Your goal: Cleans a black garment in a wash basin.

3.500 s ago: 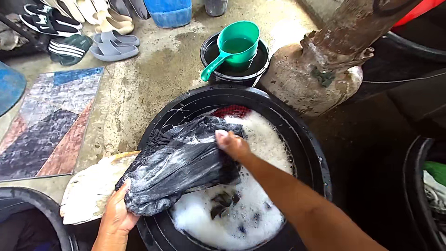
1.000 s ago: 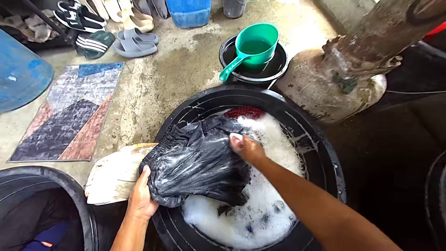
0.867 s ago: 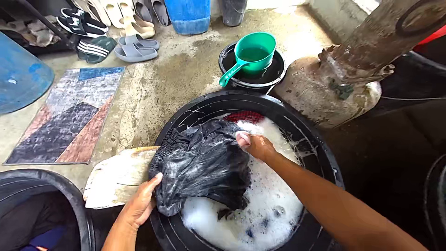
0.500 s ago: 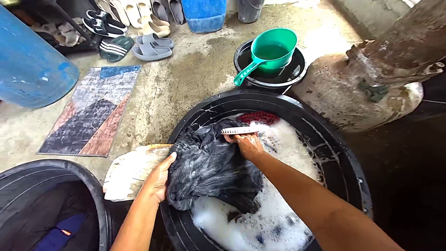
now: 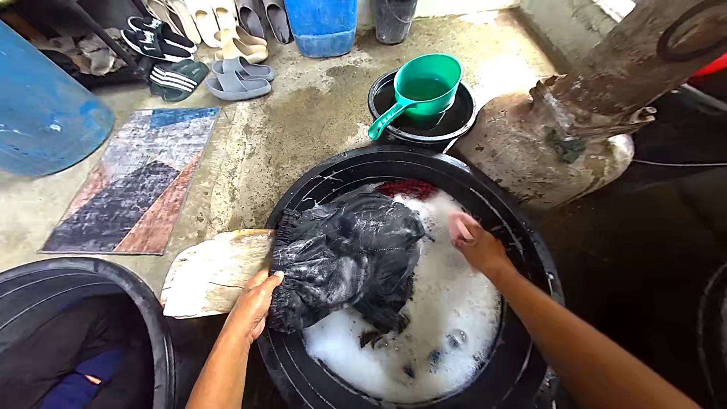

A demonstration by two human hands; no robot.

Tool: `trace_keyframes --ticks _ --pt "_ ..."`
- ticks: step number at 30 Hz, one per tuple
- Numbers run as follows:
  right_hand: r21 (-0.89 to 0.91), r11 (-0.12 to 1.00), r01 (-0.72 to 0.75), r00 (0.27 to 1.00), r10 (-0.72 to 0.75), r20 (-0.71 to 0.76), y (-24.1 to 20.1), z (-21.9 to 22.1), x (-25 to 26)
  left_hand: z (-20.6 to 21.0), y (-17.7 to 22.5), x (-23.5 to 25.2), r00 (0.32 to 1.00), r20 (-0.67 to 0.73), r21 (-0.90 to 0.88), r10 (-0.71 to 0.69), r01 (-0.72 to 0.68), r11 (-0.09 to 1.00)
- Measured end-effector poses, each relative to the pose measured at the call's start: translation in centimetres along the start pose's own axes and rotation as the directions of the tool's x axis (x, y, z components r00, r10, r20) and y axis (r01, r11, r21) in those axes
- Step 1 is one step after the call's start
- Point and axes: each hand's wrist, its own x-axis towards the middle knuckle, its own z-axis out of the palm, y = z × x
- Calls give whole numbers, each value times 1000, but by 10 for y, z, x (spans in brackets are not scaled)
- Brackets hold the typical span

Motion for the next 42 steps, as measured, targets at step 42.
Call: trace_keyframes --ticks 42 --pt "-289 950 122 990 -96 104 -17 57 28 -12 -22 -22 989 90 -473 118 -62 879"
